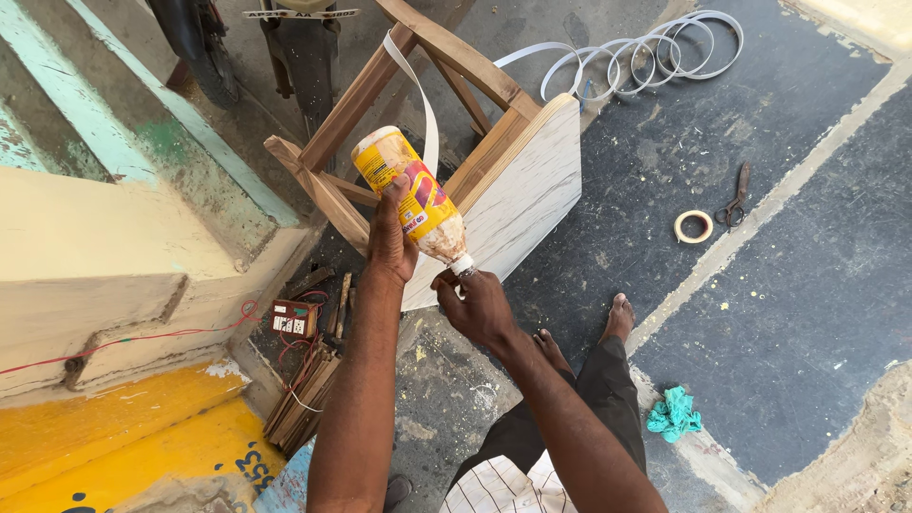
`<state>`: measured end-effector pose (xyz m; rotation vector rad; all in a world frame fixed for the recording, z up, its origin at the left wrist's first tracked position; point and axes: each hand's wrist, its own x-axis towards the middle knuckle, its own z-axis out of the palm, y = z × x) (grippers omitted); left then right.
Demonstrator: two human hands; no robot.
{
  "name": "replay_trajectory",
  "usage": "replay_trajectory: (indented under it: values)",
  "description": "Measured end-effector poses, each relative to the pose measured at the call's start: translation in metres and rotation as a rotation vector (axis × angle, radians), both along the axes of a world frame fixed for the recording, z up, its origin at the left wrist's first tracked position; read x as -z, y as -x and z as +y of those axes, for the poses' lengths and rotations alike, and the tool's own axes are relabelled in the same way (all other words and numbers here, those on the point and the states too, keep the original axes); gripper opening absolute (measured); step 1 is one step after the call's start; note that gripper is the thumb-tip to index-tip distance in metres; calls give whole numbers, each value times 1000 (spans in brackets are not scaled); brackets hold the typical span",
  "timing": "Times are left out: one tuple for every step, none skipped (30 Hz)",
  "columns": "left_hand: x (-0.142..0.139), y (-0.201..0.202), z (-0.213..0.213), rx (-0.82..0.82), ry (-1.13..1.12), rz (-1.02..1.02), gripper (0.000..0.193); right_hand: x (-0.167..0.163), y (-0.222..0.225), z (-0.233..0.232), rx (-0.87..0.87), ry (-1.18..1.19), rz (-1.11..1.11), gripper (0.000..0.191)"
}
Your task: The person holds an upside-down wooden chair frame and applies adhesive from a plastic bottle along the edge of the seat, then presses a white edge band strip onto the glued edge. They wipe adhesive off their hands with a green cloth and later handle a roll of tape near the frame.
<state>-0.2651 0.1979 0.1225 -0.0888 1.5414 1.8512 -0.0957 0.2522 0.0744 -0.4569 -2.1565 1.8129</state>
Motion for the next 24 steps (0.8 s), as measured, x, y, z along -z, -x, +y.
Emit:
replay_trajectory:
  values:
    - [1,0,0,-11,-6,-13,107,-3,-1,-4,-28,196,-79,17]
    - [0,0,1,-24,-14,-28,105,-8,-3,-7,-58,392,-156,18]
    - [0,0,1,-36,-23,-42,104,-13,-4,-9,-63,576,-43,17]
    - [-1,1,1,-46,-34,-52,102,-19,-6,-10,-67,757,74,19]
    - [-3,3,1,-56,-69,-37,101,-25,-8,-11,-72,938,194,24]
    - [-4,4,2,-66,-104,-23,99,-31,-11,-11,-39,1013,212,30]
    - [-6,5,2,-79,-138,-10,97,-37,-15,-11,-8,1089,229,37]
    - [-8,6,2,-95,-131,-20,97,-43,-20,-11,25,1164,242,43]
    - [-9,8,3,-109,-127,-29,96,-47,-24,-10,41,1256,314,51]
    - [-11,10,4,-123,-123,-38,95,-50,-28,-10,58,1347,386,60]
    - [-12,11,5,-111,-144,-31,95,-51,-31,-9,77,1440,456,68]
    - [-13,12,5,-99,-164,-26,95,-49,-34,-8,67,1466,434,69]
    - [-14,12,6,-87,-182,-21,96,-45,-36,-6,57,1493,412,71]
    - [-14,13,6,-86,-181,-40,95,-39,-38,-3,49,1519,389,73]
    - [-15,14,6,-83,-179,-59,95,-30,-37,0,45,1502,342,72]
    - [-15,15,6,-79,-178,-79,95,-20,-36,3,43,1484,295,71]
    - [-16,17,5,-70,-187,-86,94,-7,-33,7,42,1465,249,70]
    - [-17,19,4,-63,-195,-92,93,6,-28,14,49,1306,170,71]
    - [-17,20,1,-62,-202,-98,92,21,-21,22,52,1147,89,74]
    - [-18,20,-1,-71,-231,-91,90,35,-14,28,48,990,9,77]
    - [-18,22,-4,-80,-262,-80,88,47,-1,31,-42,782,-71,59]
    - [-19,24,-6,-86,-292,-67,86,58,13,34,-130,570,-144,42]
    - [-19,24,-7,-104,-300,-71,86,66,24,34,-217,359,-213,29]
    - [-19,25,-9,-123,-308,-75,85,71,32,33,-216,18,-253,27]
